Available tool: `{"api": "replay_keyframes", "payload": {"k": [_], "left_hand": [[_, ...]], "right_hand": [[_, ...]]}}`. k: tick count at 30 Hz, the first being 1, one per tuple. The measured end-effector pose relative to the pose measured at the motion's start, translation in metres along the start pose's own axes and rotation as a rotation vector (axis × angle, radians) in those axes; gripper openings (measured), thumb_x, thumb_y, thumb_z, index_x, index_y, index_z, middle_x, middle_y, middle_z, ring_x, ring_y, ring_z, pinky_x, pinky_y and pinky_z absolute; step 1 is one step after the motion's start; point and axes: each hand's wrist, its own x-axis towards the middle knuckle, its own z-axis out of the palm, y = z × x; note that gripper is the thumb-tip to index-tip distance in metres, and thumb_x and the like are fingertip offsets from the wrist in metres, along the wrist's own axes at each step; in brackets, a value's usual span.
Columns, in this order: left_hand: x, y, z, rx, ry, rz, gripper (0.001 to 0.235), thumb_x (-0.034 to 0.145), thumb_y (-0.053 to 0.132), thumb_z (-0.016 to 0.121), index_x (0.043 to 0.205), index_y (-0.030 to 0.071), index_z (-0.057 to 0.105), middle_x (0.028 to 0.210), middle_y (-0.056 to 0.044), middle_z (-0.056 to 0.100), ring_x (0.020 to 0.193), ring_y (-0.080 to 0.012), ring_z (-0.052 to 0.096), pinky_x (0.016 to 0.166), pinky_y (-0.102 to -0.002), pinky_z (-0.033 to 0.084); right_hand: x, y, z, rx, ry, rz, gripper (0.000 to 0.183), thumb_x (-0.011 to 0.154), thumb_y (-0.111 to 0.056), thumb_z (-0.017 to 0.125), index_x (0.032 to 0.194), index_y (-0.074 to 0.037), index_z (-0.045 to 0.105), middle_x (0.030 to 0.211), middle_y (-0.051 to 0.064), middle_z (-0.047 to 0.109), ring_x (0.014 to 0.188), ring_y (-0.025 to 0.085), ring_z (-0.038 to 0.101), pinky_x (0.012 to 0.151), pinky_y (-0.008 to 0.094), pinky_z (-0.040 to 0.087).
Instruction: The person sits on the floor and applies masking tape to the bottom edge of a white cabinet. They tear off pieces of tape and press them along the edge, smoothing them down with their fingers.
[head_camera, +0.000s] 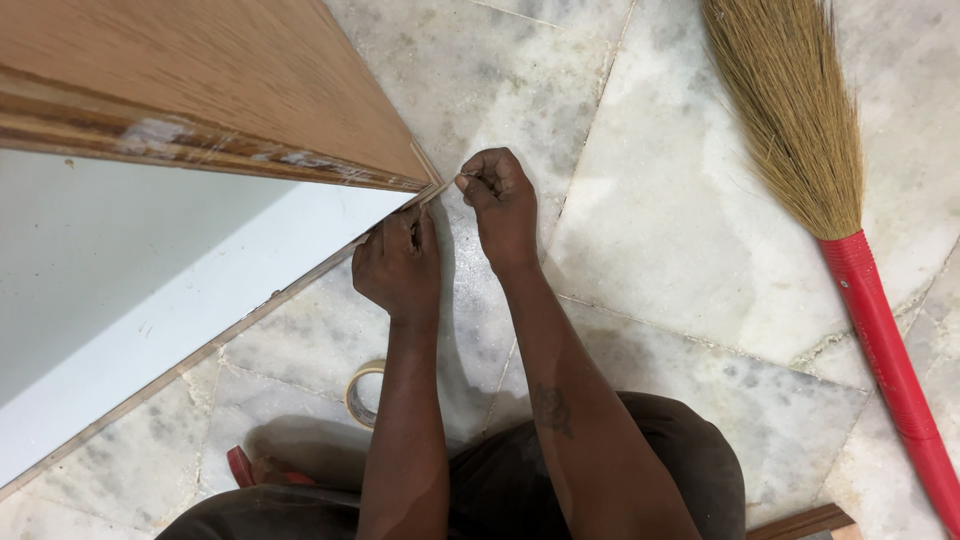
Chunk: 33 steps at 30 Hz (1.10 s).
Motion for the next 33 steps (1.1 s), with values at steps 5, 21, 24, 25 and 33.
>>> {"api": "replay_keyframes", "payload": {"k": [5,21,24,25,33], "left_hand": [[0.0,-0.001,0.0,-0.007,0.001,0.008,0.024,0.092,0.022,0.085,0.083,0.012,0.065,0.081,-0.002,0.074,0.071,-0.0203,0.071,0.066,-0.036,0.053],[-0.001,-0.027,-0.021,0.071,-0.043,0.099,0.026,0.095,0.026,0.084,0.084,0.01,0.067,0.076,-0.004,0.071,0.068,-0.0206,0.069,0.063,-0.035,0.055],[0.004,-0.023,-0.032,0.03,-0.191,0.263,0.014,0.091,0.019,0.08,0.086,0.01,0.07,0.08,-0.006,0.07,0.063,-0.0225,0.066,0.058,-0.038,0.052],[0.004,-0.02,-0.037,-0.021,-0.313,0.384,0.007,0.09,0.015,0.075,0.091,0.01,0.071,0.089,-0.006,0.073,0.066,-0.0226,0.067,0.058,-0.038,0.051],[0.039,-0.03,-0.043,0.353,-0.561,1.014,0.062,0.094,0.016,0.057,0.153,0.005,0.045,0.158,-0.018,0.046,0.056,-0.014,0.06,0.048,-0.031,0.054]], "right_hand": [[-0.001,0.001,0.002,0.005,0.012,-0.007,0.016,0.095,0.004,0.068,0.098,-0.009,0.06,0.091,-0.002,0.063,0.083,0.007,0.058,0.075,0.025,0.052],[0.02,0.0,0.008,-0.043,-0.068,0.011,0.018,0.093,0.008,0.066,0.099,-0.008,0.061,0.092,-0.001,0.065,0.082,0.007,0.061,0.073,0.025,0.053],[0.028,-0.002,0.009,-0.063,-0.118,-0.007,0.017,0.093,0.009,0.066,0.1,-0.006,0.063,0.091,0.0,0.066,0.08,0.008,0.06,0.072,0.025,0.052],[0.03,-0.002,0.008,-0.057,-0.14,0.004,0.016,0.093,0.008,0.066,0.101,-0.006,0.064,0.09,0.0,0.066,0.079,0.008,0.06,0.071,0.025,0.052],[0.032,-0.013,-0.003,-0.051,-0.198,0.035,0.015,0.092,0.004,0.069,0.104,-0.005,0.068,0.091,-0.001,0.067,0.083,0.007,0.061,0.073,0.024,0.053]]}}
